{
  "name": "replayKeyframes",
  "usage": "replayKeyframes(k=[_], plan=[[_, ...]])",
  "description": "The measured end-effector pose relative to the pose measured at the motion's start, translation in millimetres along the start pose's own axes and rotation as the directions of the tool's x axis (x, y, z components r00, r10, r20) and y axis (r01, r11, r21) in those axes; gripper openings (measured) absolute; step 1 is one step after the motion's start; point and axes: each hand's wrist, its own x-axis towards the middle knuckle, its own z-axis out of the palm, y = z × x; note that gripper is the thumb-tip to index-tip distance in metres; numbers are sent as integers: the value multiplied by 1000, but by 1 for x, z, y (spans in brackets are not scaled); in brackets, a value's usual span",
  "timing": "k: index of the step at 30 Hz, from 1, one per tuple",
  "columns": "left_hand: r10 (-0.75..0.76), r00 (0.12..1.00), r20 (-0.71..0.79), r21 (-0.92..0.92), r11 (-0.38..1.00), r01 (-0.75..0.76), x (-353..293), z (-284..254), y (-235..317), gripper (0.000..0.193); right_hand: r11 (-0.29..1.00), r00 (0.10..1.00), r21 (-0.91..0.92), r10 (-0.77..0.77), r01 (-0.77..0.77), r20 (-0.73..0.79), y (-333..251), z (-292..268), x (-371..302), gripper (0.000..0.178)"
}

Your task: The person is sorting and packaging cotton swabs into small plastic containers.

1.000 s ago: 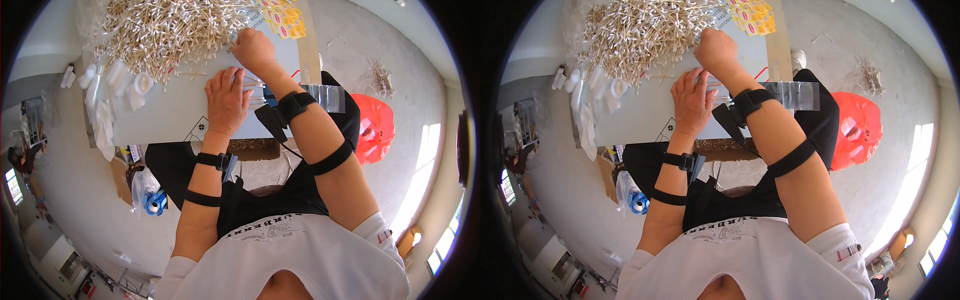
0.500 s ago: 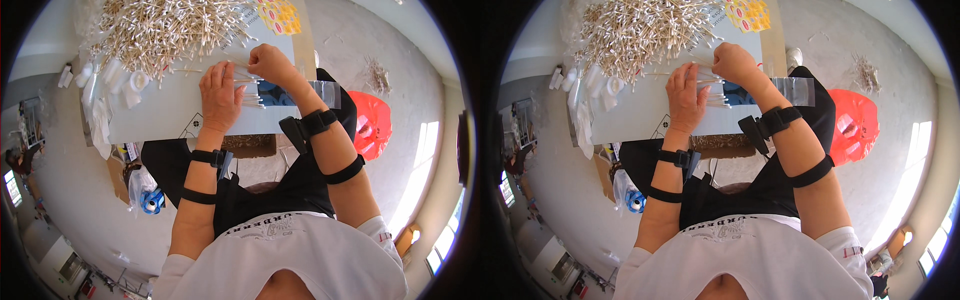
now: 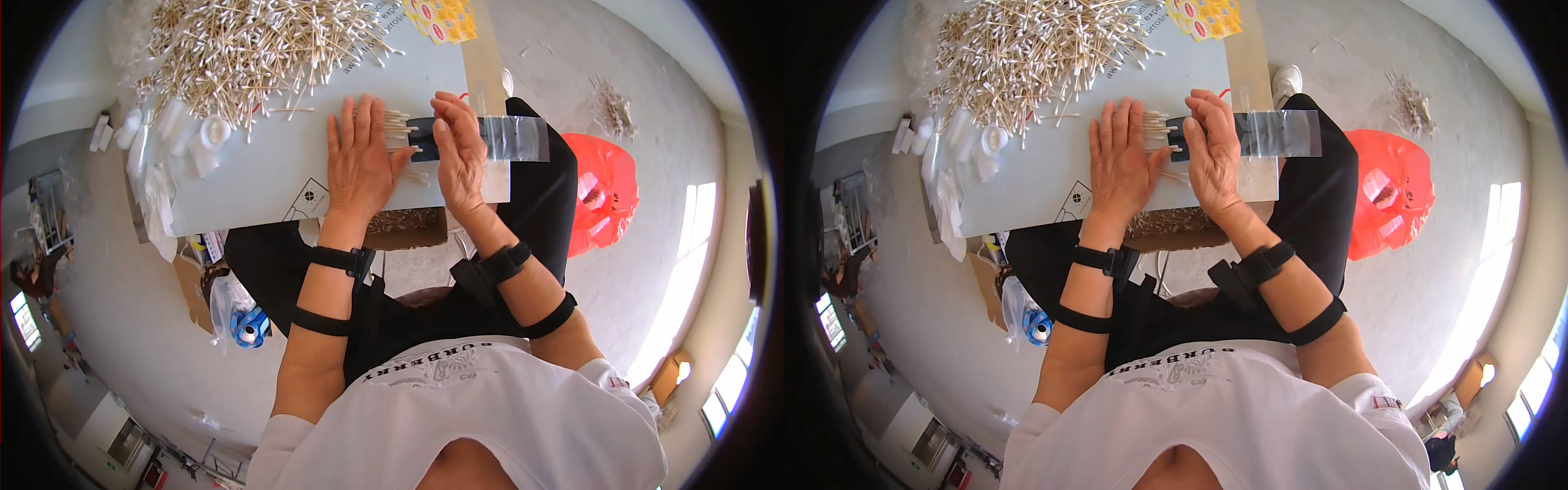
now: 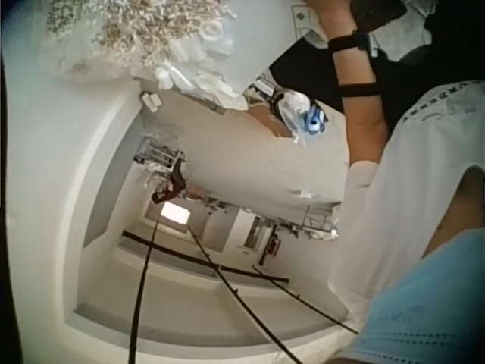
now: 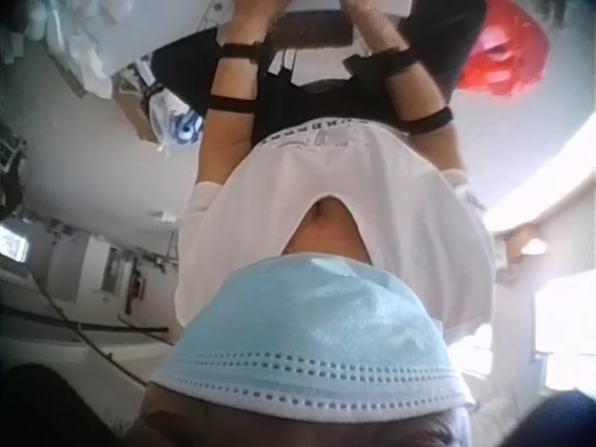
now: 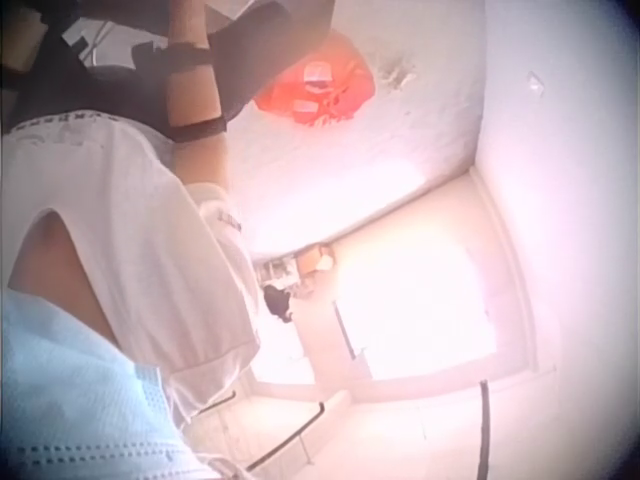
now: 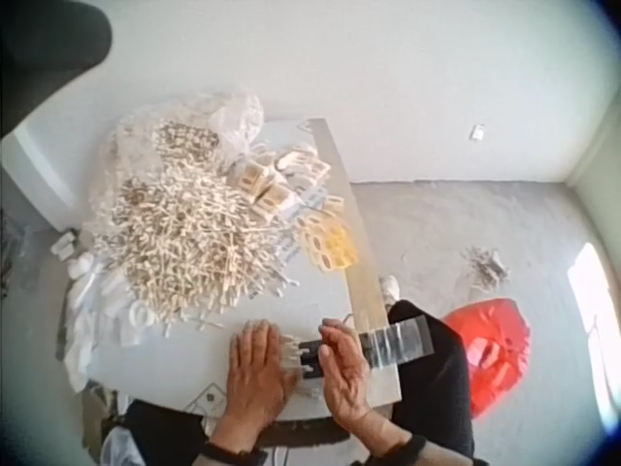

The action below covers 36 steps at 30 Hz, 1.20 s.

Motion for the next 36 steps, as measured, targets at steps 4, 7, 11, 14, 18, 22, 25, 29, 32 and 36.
replayKeyframes(k=[4,7,11,14,18,22,25,29,32,36], plan=[[9,1000,-29,-68,998,-11,6,5,-8,66,996,999,66,53,-53,0,2,12,-29,34],[-119,969,-218,-523,852,-13,10,8,-10,58,999,998,25,-37,38,-45,10,26,-22,34],[-324,928,-183,-834,551,28,17,8,-7,54,997,996,57,-50,54,-71,14,44,-10,35],[-349,921,-171,-878,479,18,13,6,-7,54,995,998,99,-15,20,-55,16,43,-9,33],[-374,914,-159,-946,321,-33,4,1,-7,54,960,999,277,38,-31,-20,19,34,-3,34],[92,996,-6,-157,983,-92,10,-14,-17,68,833,982,530,188,-161,3,21,22,-1,36],[120,990,75,-138,984,-109,-2,-15,-10,74,837,979,513,202,-192,35,20,18,-2,36],[4,998,-65,-417,908,-31,-15,-6,-10,65,870,985,466,169,-164,33,17,18,-7,37],[-386,906,-173,-889,457,25,-15,-4,-10,57,937,994,338,102,-84,-35,14,25,-19,34],[-397,898,-189,-938,342,-46,-4,-5,-5,56,940,992,332,106,-79,-65,12,29,-22,33]])
